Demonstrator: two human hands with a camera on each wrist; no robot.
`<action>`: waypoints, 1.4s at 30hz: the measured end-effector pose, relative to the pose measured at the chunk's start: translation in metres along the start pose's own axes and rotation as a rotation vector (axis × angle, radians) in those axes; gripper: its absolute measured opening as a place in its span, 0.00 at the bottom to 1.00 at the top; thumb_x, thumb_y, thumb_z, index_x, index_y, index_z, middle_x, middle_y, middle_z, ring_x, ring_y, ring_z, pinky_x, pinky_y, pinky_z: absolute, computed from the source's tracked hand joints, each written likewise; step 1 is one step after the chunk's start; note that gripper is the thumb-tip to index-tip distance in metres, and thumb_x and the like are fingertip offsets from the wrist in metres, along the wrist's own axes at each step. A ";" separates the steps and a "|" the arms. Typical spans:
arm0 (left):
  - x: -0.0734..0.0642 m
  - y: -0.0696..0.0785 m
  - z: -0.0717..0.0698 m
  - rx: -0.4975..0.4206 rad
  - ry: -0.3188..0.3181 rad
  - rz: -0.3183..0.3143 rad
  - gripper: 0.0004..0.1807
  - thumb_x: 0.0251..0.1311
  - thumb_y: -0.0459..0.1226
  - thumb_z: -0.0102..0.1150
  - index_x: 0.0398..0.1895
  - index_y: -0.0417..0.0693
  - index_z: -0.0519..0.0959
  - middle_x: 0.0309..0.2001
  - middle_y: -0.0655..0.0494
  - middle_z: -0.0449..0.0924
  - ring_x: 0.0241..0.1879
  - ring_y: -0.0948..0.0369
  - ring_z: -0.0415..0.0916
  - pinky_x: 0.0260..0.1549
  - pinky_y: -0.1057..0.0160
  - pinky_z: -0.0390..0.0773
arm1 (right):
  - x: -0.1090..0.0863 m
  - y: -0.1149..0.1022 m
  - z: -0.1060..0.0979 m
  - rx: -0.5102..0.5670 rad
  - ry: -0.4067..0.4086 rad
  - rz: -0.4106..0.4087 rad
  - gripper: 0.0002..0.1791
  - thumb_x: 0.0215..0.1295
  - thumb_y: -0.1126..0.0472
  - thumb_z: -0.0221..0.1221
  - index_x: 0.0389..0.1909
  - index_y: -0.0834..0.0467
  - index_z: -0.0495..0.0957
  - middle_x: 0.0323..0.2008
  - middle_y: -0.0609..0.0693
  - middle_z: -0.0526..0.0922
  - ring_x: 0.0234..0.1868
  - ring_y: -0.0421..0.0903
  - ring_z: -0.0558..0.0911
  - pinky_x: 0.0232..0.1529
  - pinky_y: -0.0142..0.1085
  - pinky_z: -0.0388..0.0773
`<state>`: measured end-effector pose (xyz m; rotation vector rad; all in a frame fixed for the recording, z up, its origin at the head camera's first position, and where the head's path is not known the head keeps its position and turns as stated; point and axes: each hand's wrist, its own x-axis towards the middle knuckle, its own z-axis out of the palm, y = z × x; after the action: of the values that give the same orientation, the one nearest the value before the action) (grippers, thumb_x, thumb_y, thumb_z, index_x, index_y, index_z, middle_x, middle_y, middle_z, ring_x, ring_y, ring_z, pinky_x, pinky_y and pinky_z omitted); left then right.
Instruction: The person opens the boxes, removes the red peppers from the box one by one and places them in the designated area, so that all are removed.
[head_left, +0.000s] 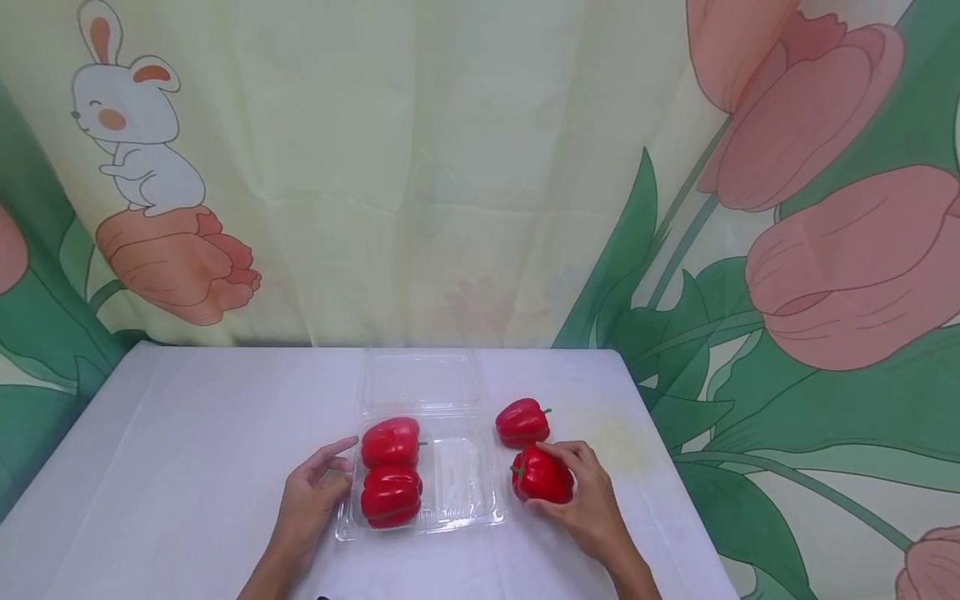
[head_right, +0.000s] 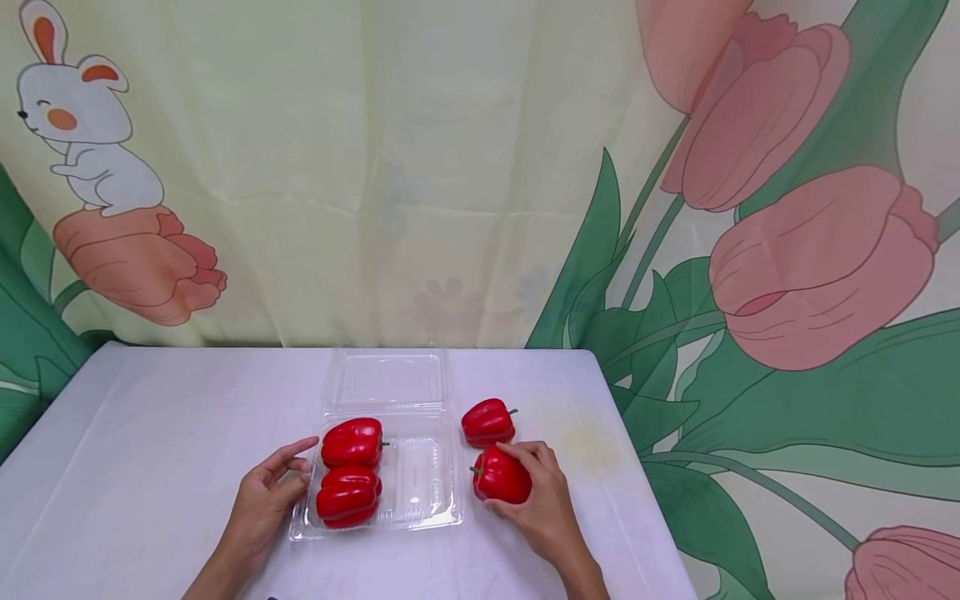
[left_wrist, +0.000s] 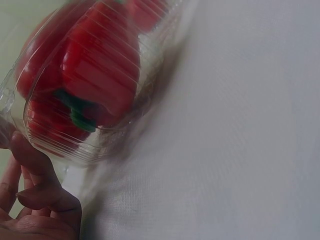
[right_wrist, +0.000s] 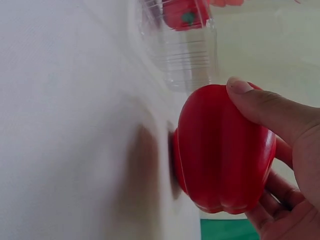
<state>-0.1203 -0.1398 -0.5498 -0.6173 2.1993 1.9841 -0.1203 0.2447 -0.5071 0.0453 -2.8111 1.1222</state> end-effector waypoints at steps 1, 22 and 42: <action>0.000 0.000 0.000 0.000 0.000 -0.002 0.33 0.61 0.36 0.68 0.72 0.64 0.76 0.55 0.50 0.79 0.50 0.55 0.80 0.48 0.70 0.85 | 0.000 0.001 0.001 -0.001 -0.004 0.003 0.49 0.37 0.57 0.87 0.67 0.45 0.80 0.60 0.46 0.78 0.64 0.51 0.79 0.53 0.49 0.89; -0.001 -0.001 0.000 -0.004 -0.008 -0.002 0.34 0.61 0.36 0.68 0.72 0.65 0.76 0.55 0.51 0.79 0.51 0.55 0.79 0.48 0.70 0.85 | -0.002 0.009 0.012 -0.035 -0.038 0.046 0.49 0.35 0.57 0.87 0.66 0.44 0.81 0.60 0.47 0.78 0.64 0.52 0.78 0.51 0.49 0.90; 0.001 -0.002 0.002 0.008 0.002 -0.009 0.34 0.61 0.36 0.66 0.72 0.64 0.75 0.54 0.51 0.79 0.53 0.54 0.78 0.47 0.70 0.85 | 0.002 0.004 0.012 -0.036 -0.072 0.020 0.48 0.37 0.57 0.87 0.66 0.42 0.81 0.61 0.48 0.77 0.66 0.52 0.76 0.50 0.49 0.90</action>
<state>-0.1206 -0.1386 -0.5525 -0.6273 2.2003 1.9702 -0.1234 0.2393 -0.5188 0.0559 -2.9005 1.0947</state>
